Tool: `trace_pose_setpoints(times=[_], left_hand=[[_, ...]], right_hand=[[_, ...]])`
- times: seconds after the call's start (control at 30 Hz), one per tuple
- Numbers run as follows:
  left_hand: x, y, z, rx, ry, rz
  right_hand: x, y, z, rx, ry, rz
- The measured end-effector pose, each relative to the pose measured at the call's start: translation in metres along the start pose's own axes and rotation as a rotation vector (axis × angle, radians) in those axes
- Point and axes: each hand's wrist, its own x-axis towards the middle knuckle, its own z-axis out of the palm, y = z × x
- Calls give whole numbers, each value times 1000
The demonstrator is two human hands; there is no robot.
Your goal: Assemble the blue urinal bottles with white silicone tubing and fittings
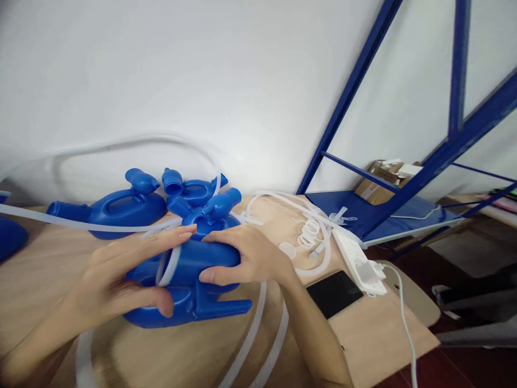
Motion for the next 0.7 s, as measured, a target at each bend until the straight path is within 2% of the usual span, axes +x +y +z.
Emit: trace_pose_setpoints(times=[0.07,0.13,0.2,0.3,0.33,0.4,0.5,0.6,0.7], left_hand=[[1,-3,-4,97,-86,11],[0,-10,-10,191,-166,2],[-4,-20,-18,247,-230,-37],[-14,-36,-33,275,-360,-132],[-18,-40,-38,271,-417,-158],[-24,-47,-46,256,-538,-220],[-33,-55,-53,323,-664,-443],[-44,-69,-57,523,-669,-633],[-63,-95,-63,656,-604,-672]], right_hand=[[-5,0,-11,-197,-14,142],[-14,12,-25,-402,20,280],[-26,40,-39,-517,73,382],[-47,103,-50,-631,104,607],[-54,126,-50,-652,95,688],[-66,167,-44,-651,86,758],[-79,208,-28,-630,66,827],[-89,226,-14,-629,76,905],[-93,231,-9,-639,97,956]])
